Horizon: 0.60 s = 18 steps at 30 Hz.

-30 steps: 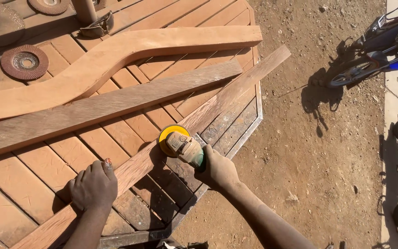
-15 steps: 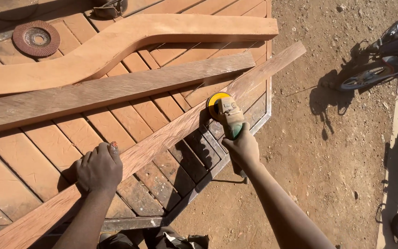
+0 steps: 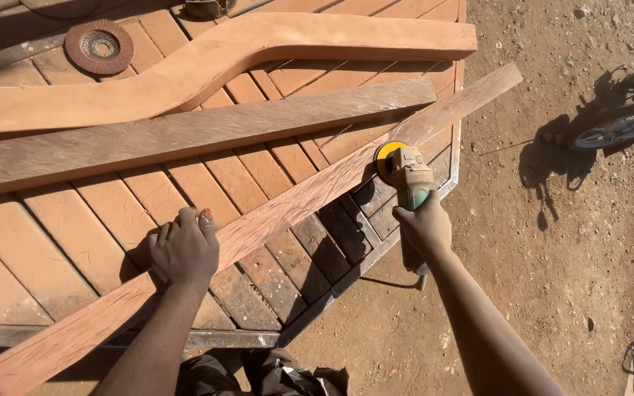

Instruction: Sanding a wooden plank using an angle grinder with a sanding disc attachment

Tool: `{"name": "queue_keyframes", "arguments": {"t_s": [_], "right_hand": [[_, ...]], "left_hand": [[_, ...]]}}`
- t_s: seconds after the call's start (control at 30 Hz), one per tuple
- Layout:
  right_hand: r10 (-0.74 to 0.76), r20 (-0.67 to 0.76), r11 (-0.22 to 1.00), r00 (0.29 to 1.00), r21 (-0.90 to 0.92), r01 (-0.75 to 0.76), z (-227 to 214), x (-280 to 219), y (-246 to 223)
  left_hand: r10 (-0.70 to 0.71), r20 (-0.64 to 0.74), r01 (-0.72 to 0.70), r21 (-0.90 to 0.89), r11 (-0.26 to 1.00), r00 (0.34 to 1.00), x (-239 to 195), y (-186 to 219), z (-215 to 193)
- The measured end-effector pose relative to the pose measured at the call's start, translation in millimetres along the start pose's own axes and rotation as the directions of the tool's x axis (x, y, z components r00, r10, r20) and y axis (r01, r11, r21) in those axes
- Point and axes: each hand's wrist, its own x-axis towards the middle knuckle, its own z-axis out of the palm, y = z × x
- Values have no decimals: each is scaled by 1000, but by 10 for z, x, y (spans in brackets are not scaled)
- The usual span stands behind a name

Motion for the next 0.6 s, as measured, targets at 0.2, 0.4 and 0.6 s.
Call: {"name": "queue_keyframes", "arguments": {"t_s": [0.2,0.4,0.6], "right_hand": [[54,-25,998,998,-19,-54,-25,-371,-412],[-220,185,968,958,-82,239,591,-1300,-939],[-333,300,913,894,-136,386,551,-1467,-1178]], "left_hand": [[-8,6,8,-29,1000,1000,-5,50,-8],[-16,-110,-5,-181,983,994,-24,1,-146],[62,-74,-49,165,985,995,-418,-1154,-386]]}}
